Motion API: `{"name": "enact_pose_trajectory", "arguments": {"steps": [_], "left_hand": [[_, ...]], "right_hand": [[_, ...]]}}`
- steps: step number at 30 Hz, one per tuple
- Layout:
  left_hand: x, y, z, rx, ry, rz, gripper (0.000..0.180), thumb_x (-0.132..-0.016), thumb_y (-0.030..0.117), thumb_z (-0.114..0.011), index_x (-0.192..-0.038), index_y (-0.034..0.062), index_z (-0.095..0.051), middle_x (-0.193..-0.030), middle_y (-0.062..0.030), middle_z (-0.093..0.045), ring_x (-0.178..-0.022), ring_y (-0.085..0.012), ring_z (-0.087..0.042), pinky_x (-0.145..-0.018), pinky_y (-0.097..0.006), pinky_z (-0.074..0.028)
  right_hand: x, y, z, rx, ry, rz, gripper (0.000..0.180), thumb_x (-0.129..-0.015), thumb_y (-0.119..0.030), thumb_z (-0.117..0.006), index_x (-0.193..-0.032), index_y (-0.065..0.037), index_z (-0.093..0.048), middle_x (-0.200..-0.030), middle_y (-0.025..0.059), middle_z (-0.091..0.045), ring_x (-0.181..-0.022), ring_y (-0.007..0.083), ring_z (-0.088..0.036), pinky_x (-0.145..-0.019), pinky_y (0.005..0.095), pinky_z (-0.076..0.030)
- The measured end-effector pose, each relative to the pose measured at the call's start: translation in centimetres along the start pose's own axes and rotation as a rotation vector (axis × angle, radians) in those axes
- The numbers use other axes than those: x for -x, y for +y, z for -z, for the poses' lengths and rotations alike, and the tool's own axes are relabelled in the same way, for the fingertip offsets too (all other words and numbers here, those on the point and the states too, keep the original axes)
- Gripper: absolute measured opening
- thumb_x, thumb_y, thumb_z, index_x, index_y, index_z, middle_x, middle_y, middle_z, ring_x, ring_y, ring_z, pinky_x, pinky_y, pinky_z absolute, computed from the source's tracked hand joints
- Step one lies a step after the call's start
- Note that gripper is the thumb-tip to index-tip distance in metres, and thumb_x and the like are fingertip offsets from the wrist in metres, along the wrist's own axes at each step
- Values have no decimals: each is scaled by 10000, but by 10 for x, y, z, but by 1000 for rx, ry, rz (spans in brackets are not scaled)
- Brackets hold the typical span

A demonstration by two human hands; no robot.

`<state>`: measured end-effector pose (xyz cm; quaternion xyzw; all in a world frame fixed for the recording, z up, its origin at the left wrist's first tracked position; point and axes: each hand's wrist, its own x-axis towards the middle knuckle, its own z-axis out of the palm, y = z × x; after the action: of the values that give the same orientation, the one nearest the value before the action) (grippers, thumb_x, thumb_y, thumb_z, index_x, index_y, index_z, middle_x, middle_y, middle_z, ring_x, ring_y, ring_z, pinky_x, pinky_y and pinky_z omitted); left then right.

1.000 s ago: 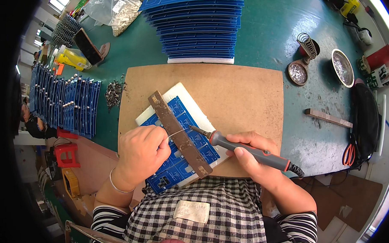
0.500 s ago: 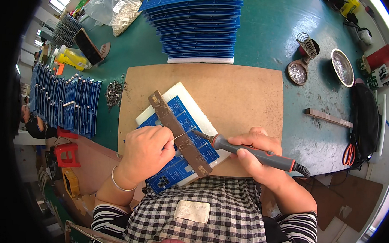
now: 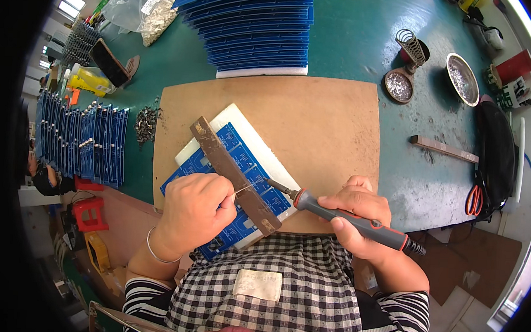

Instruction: The person places a circuit board onto a base block, positions a metal weight over it, and solders components using a soldering iron. Afterwards, the person sets the soldered board onto a stack and picks up another circuit board.

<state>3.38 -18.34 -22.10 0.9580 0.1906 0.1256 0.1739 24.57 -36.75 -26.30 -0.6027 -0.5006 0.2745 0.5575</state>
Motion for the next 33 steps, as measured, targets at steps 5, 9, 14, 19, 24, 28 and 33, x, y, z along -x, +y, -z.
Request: {"name": "enact_pose_trajectory", "arguments": {"steps": [5,9,14,19,24,28,33], "left_hand": [[1,2,-2,-6,-10,-8,150,-657,-1,-647,-692,79,-525,-600,-72,-536,-527,-257,-541,-476,-359,-411],[0,2,-5,-14,-1,-16,149,-659,-5,-644,-688,76,-522,-594,-72,-530,-525,-256,-540,-471,-357,-408],[-1,3,-6,-24,11,-20,153,-660,-12,-639,-685,73,-514,-588,-69,-514,-521,-250,-534,-469,-352,-406],[-3,3,-8,-60,27,-31,164,-658,-11,-641,-682,75,-503,-592,-65,-501,-521,-241,-532,-468,-345,-410],[-4,1,-10,-81,28,-44,170,-658,-4,-646,-688,77,-499,-597,-63,-499,-522,-240,-531,-468,-342,-412],[-6,1,-11,-93,22,-50,169,-661,3,-649,-693,77,-501,-601,-63,-500,-525,-238,-535,-468,-342,-413],[-9,1,-12,-97,24,-53,166,-667,8,-652,-695,77,-504,-601,-65,-502,-532,-238,-542,-470,-341,-417]], "right_hand": [[1,1,0,7,-16,-13,304,-810,-265,-636,-950,-8,-717,-743,50,-718,-669,163,-642,-834,344,-410],[1,1,-1,8,-12,-9,301,-811,-261,-631,-948,-8,-719,-741,48,-718,-671,160,-647,-836,344,-411],[0,1,-2,19,-11,-9,299,-816,-263,-630,-946,-9,-718,-736,46,-718,-670,158,-649,-837,342,-410],[-1,2,-1,12,-26,-5,312,-826,-277,-630,-954,-5,-715,-735,46,-718,-666,156,-652,-835,341,-412],[-4,2,-1,21,-34,5,309,-831,-274,-626,-956,-6,-714,-732,46,-717,-661,156,-649,-824,337,-414],[-6,2,-2,25,-37,21,305,-836,-272,-622,-961,-9,-713,-729,44,-717,-654,156,-643,-806,332,-419],[-10,3,-2,42,-52,26,298,-834,-262,-622,-964,-9,-712,-730,43,-718,-652,159,-643,-793,328,-423]]}}
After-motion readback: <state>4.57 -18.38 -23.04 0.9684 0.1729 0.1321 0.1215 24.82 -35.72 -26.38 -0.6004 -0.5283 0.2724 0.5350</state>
